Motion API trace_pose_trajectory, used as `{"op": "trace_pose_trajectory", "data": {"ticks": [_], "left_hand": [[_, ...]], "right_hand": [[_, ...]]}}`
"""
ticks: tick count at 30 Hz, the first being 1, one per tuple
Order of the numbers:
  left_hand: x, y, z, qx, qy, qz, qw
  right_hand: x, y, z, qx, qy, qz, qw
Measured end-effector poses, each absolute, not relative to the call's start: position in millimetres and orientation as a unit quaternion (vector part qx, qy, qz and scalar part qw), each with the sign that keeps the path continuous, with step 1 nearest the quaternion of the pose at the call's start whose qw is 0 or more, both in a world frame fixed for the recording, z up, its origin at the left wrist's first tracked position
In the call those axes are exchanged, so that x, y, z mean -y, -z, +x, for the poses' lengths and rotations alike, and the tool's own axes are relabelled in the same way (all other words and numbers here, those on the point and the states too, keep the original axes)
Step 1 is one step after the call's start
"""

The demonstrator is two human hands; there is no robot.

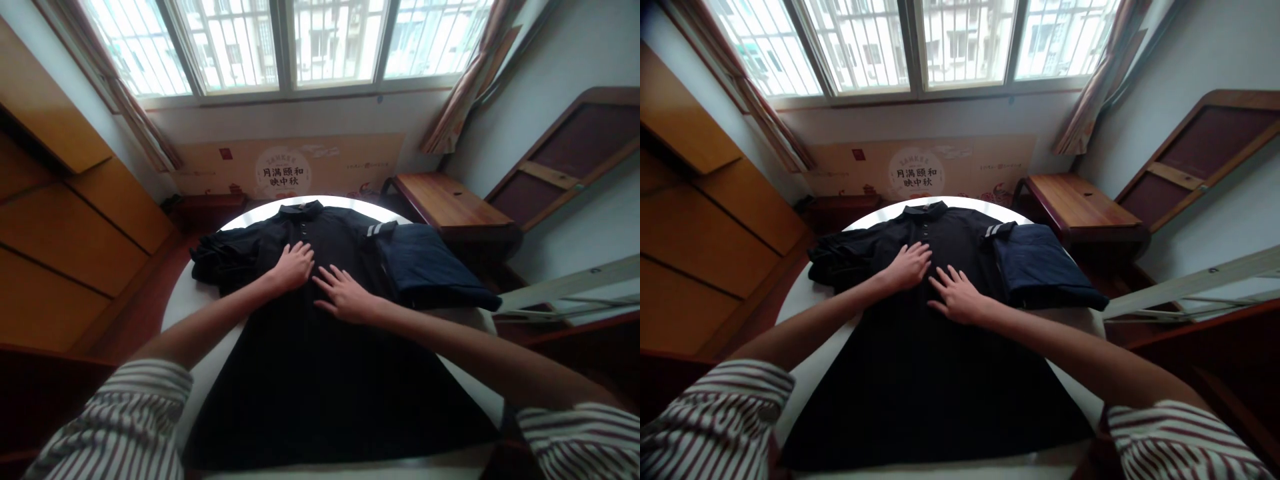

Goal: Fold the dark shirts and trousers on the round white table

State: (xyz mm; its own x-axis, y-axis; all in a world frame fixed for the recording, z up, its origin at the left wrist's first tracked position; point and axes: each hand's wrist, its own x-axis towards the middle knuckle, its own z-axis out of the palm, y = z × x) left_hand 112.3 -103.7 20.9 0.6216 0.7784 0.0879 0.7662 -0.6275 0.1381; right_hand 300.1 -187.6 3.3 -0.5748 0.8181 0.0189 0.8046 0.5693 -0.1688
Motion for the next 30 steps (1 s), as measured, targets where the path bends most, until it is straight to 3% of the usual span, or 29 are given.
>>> {"op": "trace_pose_trajectory", "data": {"ticks": [5, 12, 21, 30], "left_hand": [[221.1, 4.8, 51.6, -0.379, -0.071, 0.919, 0.078], [281.5, 10.9, -3.5, -0.443, -0.106, 0.888, 0.060], [274.0, -7.3, -31.9, -0.573, -0.232, 0.785, 0.046], [266.0, 2.8, -35.6, -0.621, -0.170, 0.757, 0.110]], "right_hand": [[305.1, 4.6, 320.6, 0.898, -0.080, -0.419, 0.106], [372.2, -0.8, 335.4, 0.902, -0.098, -0.410, 0.097], [397.0, 7.3, 361.1, 0.929, -0.042, -0.346, 0.128], [407.3, -1.5, 408.3, 0.921, 0.019, -0.363, 0.141]]}}
